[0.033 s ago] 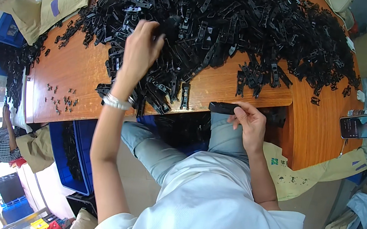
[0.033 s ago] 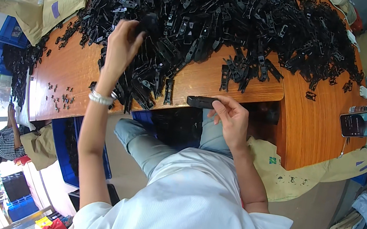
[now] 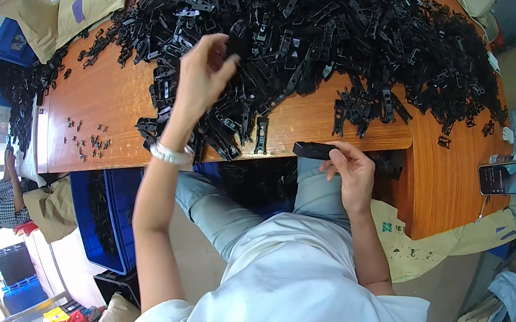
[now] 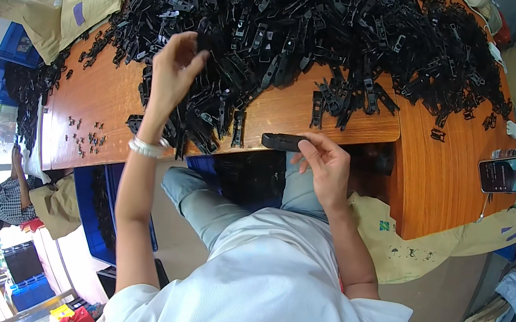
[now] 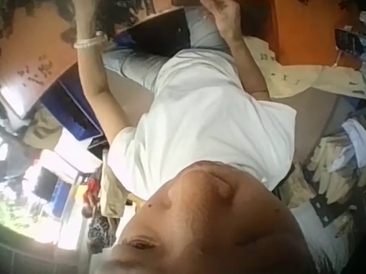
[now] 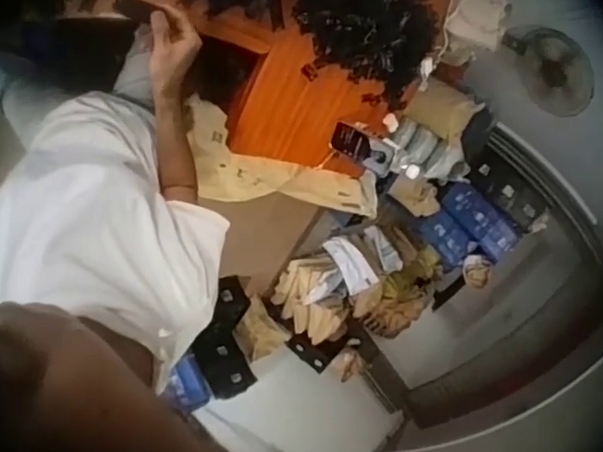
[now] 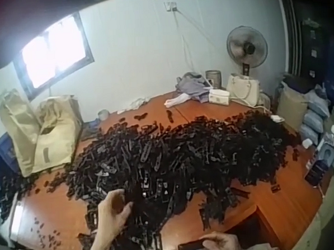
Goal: Manually assembling or inspecting small black plastic components on a workstation.
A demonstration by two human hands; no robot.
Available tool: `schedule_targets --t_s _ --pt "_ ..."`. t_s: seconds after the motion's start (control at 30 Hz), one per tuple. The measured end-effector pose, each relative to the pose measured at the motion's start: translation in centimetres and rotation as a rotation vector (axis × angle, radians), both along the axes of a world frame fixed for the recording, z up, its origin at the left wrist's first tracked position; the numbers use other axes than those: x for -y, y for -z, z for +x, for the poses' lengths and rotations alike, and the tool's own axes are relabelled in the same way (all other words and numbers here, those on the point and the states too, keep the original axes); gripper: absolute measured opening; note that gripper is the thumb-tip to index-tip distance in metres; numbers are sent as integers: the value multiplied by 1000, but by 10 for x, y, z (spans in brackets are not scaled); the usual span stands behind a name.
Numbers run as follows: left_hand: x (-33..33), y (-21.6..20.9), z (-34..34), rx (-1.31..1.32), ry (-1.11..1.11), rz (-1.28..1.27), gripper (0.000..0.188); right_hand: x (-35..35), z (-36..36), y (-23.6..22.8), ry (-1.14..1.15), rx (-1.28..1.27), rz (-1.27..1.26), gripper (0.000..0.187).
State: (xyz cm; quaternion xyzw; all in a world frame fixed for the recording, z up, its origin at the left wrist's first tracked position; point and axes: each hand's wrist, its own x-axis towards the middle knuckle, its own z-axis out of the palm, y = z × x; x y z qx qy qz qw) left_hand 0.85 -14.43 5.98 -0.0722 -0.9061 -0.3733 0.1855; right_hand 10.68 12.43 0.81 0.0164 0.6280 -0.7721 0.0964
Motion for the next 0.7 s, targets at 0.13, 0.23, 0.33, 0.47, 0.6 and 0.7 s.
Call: schedule_targets --t_s 0.13,0.23,0.33,0.47,0.6,0.7 --pt "-34 -7 45 430 304 854 41 9 -13 -23 -51 -180 -139 23" --pt "-44 1 58 492 435 1024 40 11 -23 -39 -107 -257 -154 22" --pt "-61 0 68 450 429 1003 38 13 -24 -43 -134 -271 -198 22" --pt "-58 1 74 622 405 952 32 15 -20 -46 -172 -244 -198 22" --pt "-54 -7 79 753 376 803 24 11 -20 -48 -172 -333 -59 21" --pt "-54 -15 81 770 376 711 21 8 -20 -51 -163 -546 187 20"
